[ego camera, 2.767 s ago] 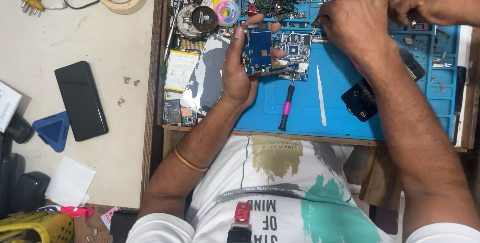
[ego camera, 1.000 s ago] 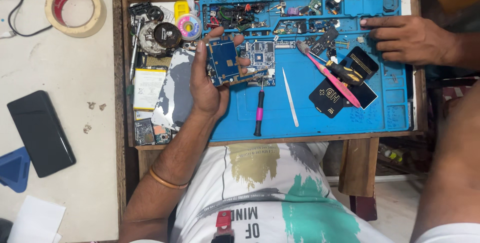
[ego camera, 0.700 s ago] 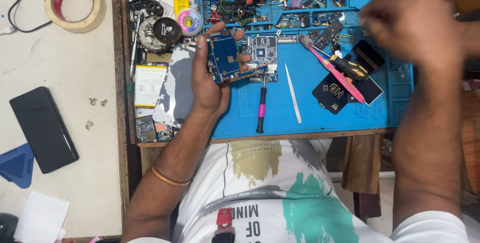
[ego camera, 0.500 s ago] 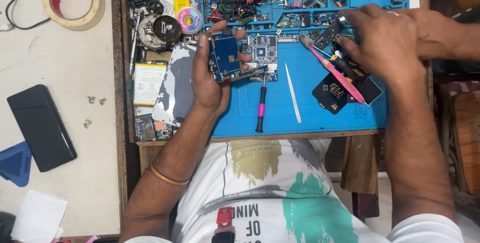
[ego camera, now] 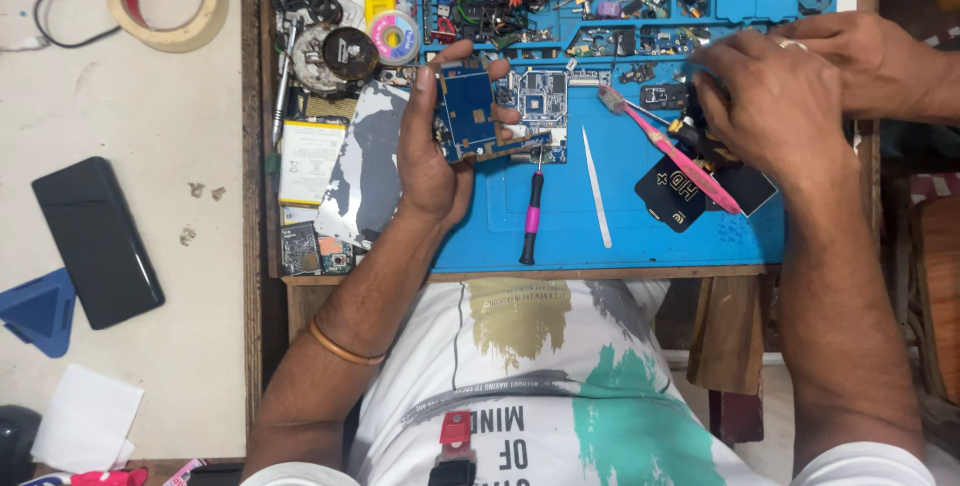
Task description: The person uses a pink screwdriver to remove screws from a blue circuit board and then uses tweezers to remove small components. The person continues to manipulate the board and components on a cluttered workbench.
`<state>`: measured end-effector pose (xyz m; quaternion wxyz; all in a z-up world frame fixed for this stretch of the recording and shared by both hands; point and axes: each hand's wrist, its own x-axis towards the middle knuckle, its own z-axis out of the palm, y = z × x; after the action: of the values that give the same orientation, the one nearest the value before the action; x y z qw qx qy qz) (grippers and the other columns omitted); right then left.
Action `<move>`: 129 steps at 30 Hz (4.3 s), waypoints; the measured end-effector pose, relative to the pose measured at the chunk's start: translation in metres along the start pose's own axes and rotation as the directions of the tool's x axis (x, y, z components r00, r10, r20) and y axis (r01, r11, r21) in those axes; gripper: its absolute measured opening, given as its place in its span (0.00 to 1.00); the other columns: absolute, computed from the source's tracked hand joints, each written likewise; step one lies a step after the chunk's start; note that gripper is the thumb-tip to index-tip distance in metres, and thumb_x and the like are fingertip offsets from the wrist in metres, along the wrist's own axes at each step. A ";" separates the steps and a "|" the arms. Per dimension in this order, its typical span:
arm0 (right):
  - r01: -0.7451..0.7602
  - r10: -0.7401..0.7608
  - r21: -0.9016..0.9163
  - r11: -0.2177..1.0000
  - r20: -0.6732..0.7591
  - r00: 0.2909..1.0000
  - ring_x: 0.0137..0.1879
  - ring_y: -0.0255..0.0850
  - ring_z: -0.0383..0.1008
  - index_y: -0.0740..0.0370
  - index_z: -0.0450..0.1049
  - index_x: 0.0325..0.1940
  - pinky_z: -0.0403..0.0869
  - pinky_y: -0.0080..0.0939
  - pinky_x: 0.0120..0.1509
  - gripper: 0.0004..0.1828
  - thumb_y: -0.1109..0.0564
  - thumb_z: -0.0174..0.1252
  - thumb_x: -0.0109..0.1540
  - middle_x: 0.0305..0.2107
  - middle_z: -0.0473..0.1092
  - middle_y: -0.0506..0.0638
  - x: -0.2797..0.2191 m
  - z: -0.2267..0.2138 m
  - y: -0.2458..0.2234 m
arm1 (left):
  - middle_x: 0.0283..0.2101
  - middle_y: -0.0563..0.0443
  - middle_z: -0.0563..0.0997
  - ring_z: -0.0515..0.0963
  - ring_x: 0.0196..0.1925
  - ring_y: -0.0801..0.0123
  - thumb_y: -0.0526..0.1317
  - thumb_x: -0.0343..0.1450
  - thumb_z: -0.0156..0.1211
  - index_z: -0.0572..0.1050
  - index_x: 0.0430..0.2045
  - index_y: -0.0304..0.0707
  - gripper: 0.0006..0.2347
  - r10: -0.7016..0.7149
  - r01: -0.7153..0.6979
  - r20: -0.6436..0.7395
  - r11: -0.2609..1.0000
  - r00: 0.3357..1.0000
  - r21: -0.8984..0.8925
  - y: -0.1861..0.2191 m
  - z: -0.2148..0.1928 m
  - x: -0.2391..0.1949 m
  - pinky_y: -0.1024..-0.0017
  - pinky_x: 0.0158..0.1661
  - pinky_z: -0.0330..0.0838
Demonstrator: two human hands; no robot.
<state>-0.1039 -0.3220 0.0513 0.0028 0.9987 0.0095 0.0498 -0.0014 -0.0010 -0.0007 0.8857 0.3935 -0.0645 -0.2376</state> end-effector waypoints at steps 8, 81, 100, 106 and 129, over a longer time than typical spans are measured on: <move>0.046 -0.046 0.006 0.999 -0.071 0.996 0.53 0.54 0.75 0.54 0.79 0.58 0.74 0.55 0.57 0.16 0.53 0.63 0.66 0.49 0.72 0.53 0.025 0.014 -0.017 | 0.55 0.34 0.78 0.85 0.43 0.64 0.56 0.81 0.37 0.63 0.64 0.36 0.24 -0.003 0.003 0.000 1.000 1.000 -0.007 0.006 0.005 0.002 0.68 0.42 0.86; -0.032 0.026 0.290 0.957 0.027 0.999 0.39 0.47 0.79 0.63 0.82 0.44 0.75 0.47 0.46 0.08 0.57 0.69 0.63 0.35 0.77 0.55 0.021 0.017 0.009 | 0.56 0.35 0.79 0.86 0.44 0.64 0.56 0.81 0.39 0.63 0.65 0.36 0.25 0.004 -0.004 0.020 1.000 1.000 0.004 0.000 -0.001 0.001 0.67 0.43 0.86; 0.092 -0.084 0.240 0.966 -0.047 0.995 0.38 0.44 0.78 0.64 0.82 0.49 0.75 0.41 0.45 0.09 0.58 0.66 0.67 0.36 0.76 0.55 0.031 0.006 -0.006 | 0.62 0.30 0.75 0.87 0.42 0.57 0.57 0.83 0.35 0.61 0.66 0.38 0.24 -0.238 0.356 0.459 0.915 0.856 -0.189 -0.002 -0.006 -0.008 0.65 0.41 0.86; 0.223 -0.257 -0.164 0.961 -0.230 0.939 0.38 0.43 0.79 0.56 0.82 0.45 0.75 0.43 0.42 0.13 0.47 0.71 0.63 0.34 0.77 0.49 0.056 0.018 -0.032 | 0.59 0.31 0.78 0.87 0.43 0.58 0.58 0.84 0.34 0.63 0.66 0.36 0.25 -0.198 0.303 0.486 0.942 0.851 -0.147 -0.004 -0.005 -0.007 0.64 0.43 0.86; -0.032 -0.062 0.685 0.728 0.113 0.992 0.48 0.34 0.75 0.68 0.75 0.49 0.75 0.33 0.55 0.02 0.69 0.60 0.72 0.40 0.75 0.53 0.005 0.083 0.088 | 0.56 0.34 0.81 0.88 0.43 0.58 0.56 0.85 0.33 0.63 0.66 0.41 0.23 -0.086 0.132 0.437 0.988 0.896 -0.077 -0.012 -0.013 -0.002 0.65 0.44 0.88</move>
<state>-0.0889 -0.4098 -0.0302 -0.3648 0.9302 0.0351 -0.0211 -0.0037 0.0020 -0.0184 0.8540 0.2873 -0.2244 -0.3712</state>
